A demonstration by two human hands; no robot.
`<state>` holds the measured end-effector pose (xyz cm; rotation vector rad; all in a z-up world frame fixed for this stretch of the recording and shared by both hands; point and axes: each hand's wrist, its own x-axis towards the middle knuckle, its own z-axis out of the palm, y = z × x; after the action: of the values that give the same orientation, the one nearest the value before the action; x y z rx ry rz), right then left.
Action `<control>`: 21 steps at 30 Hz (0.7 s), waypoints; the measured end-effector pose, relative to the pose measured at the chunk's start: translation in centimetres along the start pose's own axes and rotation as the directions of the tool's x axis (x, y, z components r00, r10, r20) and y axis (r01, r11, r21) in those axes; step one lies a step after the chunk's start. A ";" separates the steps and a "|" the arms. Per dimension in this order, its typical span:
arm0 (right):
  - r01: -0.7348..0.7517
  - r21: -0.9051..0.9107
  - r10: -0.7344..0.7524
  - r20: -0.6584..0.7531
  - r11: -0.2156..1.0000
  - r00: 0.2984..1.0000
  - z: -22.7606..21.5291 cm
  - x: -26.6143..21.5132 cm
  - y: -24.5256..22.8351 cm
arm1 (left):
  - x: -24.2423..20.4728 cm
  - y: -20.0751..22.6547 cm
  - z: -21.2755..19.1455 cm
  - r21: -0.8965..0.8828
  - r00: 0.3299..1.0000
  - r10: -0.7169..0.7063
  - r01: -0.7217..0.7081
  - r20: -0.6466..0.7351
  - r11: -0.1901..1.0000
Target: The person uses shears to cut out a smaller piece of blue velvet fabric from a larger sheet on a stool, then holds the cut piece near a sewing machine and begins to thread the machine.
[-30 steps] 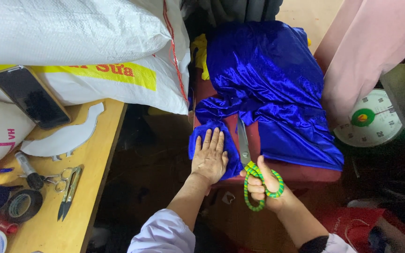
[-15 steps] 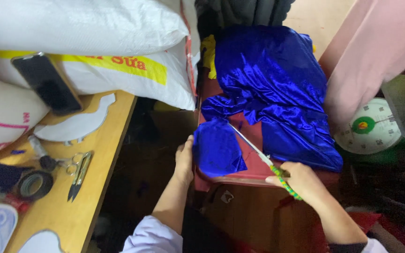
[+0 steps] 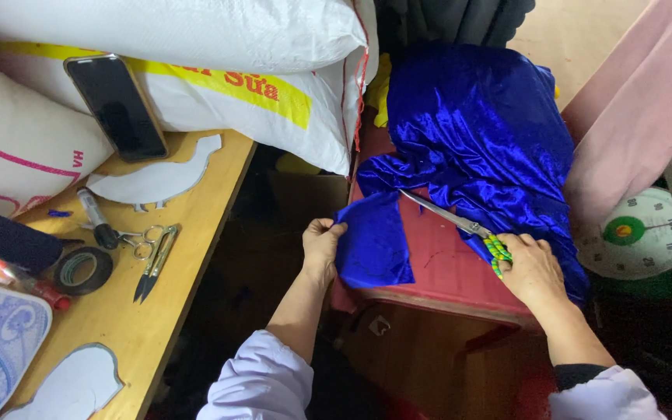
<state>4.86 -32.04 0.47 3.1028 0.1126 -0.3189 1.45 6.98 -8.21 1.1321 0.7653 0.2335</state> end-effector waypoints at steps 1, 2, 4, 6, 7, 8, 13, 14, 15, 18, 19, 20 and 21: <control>0.001 -0.002 -0.001 0.004 1.000 1.000 -0.2 -0.4 -0.2 | -0.5 0.6 -0.1 0.000 1.000 -0.004 0.004 -0.003 1.000; 0.005 -0.028 -0.005 -0.005 1.000 1.000 -0.3 -0.7 -0.4 | -1.0 1.1 -0.2 -0.041 1.000 -0.002 0.002 0.012 0.999; 0.008 -0.052 -0.008 -0.018 0.999 1.000 -0.4 -1.4 -0.8 | -2.6 2.9 -0.2 -0.081 1.000 0.005 -0.003 0.028 0.997; 0.034 -0.050 -0.041 -0.146 0.998 0.988 -0.4 -2.0 -1.3 | -4.9 5.2 -0.2 -0.087 0.990 0.068 -0.058 0.122 0.995; 0.037 -0.049 -0.044 -0.148 0.998 0.988 -0.8 -2.6 -2.4 | -4.4 4.5 -0.6 -0.088 0.990 0.071 -0.061 0.119 0.994; 0.174 0.153 -0.116 -0.331 0.973 0.937 -1.1 -3.3 -3.4 | -3.8 3.9 -0.9 -0.190 0.975 0.100 -0.062 0.197 0.980; 0.456 0.614 -0.140 -0.492 0.644 0.859 -4.7 -5.3 -10.2 | -6.9 5.5 -3.0 -0.410 0.838 0.169 0.070 0.518 0.909; 0.398 0.828 -0.143 -0.373 0.395 0.917 -5.2 -5.5 -11.5 | -8.9 7.0 -3.1 -0.422 0.771 0.168 0.141 0.615 0.896; 0.275 0.954 -0.192 -0.251 0.115 0.949 -5.7 -5.6 -12.9 | -10.9 8.5 -3.3 -0.426 0.693 0.172 0.211 0.700 0.880; -0.072 0.996 -0.570 0.030 -0.053 0.821 -7.2 -6.5 -16.0 | -15.4 10.4 -4.6 -0.411 0.569 0.166 0.335 0.806 0.848; -0.073 0.996 -0.581 0.032 -0.047 0.814 -8.4 -7.9 -17.0 | -16.0 10.5 -5.1 -0.421 0.578 0.173 0.329 0.798 0.846; -0.094 0.980 -0.744 -0.069 -0.175 0.664 -9.7 -9.3 -18.1 | -16.6 10.6 -5.6 -0.397 0.554 0.165 0.329 0.816 0.857; -0.151 0.947 -0.858 -0.182 -0.285 0.480 -10.9 -10.9 -19.3 | -17.3 10.7 -6.4 -0.374 0.535 0.156 0.329 0.830 0.867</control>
<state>-4.96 -13.26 13.08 3.0427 2.1280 -2.9995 -13.13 6.98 7.27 0.5625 -0.1484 -0.2243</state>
